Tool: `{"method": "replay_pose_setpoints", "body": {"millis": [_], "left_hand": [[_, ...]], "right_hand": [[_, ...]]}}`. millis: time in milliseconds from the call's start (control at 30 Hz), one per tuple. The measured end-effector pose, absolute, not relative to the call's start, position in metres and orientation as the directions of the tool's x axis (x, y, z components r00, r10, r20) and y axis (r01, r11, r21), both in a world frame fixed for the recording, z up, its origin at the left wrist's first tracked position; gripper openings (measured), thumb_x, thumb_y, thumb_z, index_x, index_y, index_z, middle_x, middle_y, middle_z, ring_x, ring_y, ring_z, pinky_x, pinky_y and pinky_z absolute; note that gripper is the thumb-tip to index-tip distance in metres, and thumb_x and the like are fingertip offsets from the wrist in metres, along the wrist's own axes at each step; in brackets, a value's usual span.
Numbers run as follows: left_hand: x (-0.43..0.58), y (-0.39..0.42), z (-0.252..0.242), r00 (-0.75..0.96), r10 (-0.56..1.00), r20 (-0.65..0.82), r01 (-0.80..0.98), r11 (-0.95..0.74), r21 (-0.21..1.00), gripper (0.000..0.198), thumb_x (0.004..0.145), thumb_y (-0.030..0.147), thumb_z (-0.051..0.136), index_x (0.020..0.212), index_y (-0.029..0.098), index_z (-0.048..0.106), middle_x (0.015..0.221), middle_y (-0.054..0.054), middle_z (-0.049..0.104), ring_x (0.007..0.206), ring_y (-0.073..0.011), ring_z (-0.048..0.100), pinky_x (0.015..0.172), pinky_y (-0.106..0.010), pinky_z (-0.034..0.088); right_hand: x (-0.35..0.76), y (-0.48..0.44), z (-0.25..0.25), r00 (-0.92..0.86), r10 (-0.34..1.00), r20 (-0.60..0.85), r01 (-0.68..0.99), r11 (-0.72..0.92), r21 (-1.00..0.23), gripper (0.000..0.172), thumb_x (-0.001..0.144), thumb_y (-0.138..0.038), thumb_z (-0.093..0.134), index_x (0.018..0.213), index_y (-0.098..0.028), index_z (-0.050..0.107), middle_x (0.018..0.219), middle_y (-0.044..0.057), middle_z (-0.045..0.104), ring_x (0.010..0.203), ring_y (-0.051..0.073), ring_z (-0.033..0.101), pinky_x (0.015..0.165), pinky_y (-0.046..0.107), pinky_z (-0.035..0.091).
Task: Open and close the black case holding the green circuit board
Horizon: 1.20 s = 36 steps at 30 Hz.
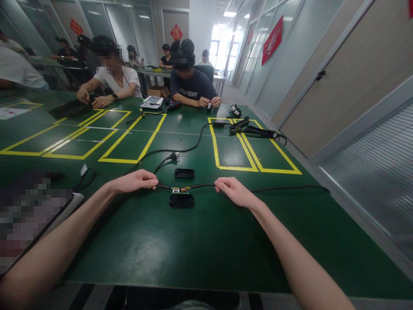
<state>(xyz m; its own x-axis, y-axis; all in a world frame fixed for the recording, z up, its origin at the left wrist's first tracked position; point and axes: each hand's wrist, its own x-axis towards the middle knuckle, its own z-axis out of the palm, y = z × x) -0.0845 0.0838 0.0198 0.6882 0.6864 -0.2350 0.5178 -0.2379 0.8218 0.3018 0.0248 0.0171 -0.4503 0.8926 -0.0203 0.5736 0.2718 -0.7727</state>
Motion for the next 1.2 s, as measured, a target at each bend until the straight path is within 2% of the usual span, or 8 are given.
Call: {"method": "replay_pose_setpoints", "body": {"millis": [333, 800, 1000, 1200], "left_hand": [[-0.0813, 0.0805, 0.0219, 0.71, 0.656, -0.256, 0.531, -0.26, 0.806, 0.056, 0.085, 0.07, 0.063, 0.079, 0.015, 0.071, 0.062, 0.005, 0.043, 0.057, -0.0098, 0.033, 0.054, -0.023, 0.024], [-0.0809, 0.0812, 0.0172, 0.716, 0.649, -0.256, 0.548, -0.296, 0.782, 0.051, 0.085, 0.065, 0.066, 0.082, 0.014, 0.075, 0.065, 0.002, 0.057, 0.06, -0.0106, 0.04, 0.057, -0.023, 0.029], [-0.0798, 0.0807, 0.0163, 0.719, 0.648, -0.252, 0.544, -0.298, 0.785, 0.048, 0.084, 0.061, 0.068, 0.084, 0.014, 0.076, 0.073, 0.0, 0.065, 0.065, -0.0118, 0.048, 0.061, -0.022, 0.034], [-0.0784, 0.0792, 0.017, 0.698, 0.662, -0.274, 0.577, -0.293, 0.763, 0.048, 0.082, 0.061, 0.07, 0.084, 0.014, 0.076, 0.071, 0.001, 0.065, 0.064, -0.0121, 0.05, 0.06, -0.023, 0.035]], "right_hand": [[0.2997, 0.0238, 0.0182, -0.465, 0.883, -0.06, 0.582, 0.254, -0.772, 0.06, 0.095, -0.074, 0.043, 0.071, -0.021, 0.056, 0.061, -0.004, 0.039, 0.055, 0.013, 0.034, 0.057, 0.029, 0.03], [0.3003, 0.0259, 0.0162, -0.469, 0.88, -0.075, 0.575, 0.24, -0.782, 0.056, 0.091, -0.069, 0.055, 0.068, -0.019, 0.062, 0.06, -0.002, 0.048, 0.058, 0.013, 0.038, 0.057, 0.028, 0.033], [0.3024, 0.0264, 0.0152, -0.492, 0.862, -0.119, 0.571, 0.217, -0.791, 0.052, 0.088, -0.066, 0.062, 0.07, -0.017, 0.066, 0.059, -0.002, 0.051, 0.057, 0.012, 0.041, 0.057, 0.028, 0.035], [0.3022, 0.0255, 0.0139, -0.511, 0.848, -0.139, 0.578, 0.219, -0.786, 0.049, 0.087, -0.062, 0.066, 0.068, -0.017, 0.065, 0.061, 0.0, 0.058, 0.057, 0.012, 0.046, 0.056, 0.028, 0.035]]}}
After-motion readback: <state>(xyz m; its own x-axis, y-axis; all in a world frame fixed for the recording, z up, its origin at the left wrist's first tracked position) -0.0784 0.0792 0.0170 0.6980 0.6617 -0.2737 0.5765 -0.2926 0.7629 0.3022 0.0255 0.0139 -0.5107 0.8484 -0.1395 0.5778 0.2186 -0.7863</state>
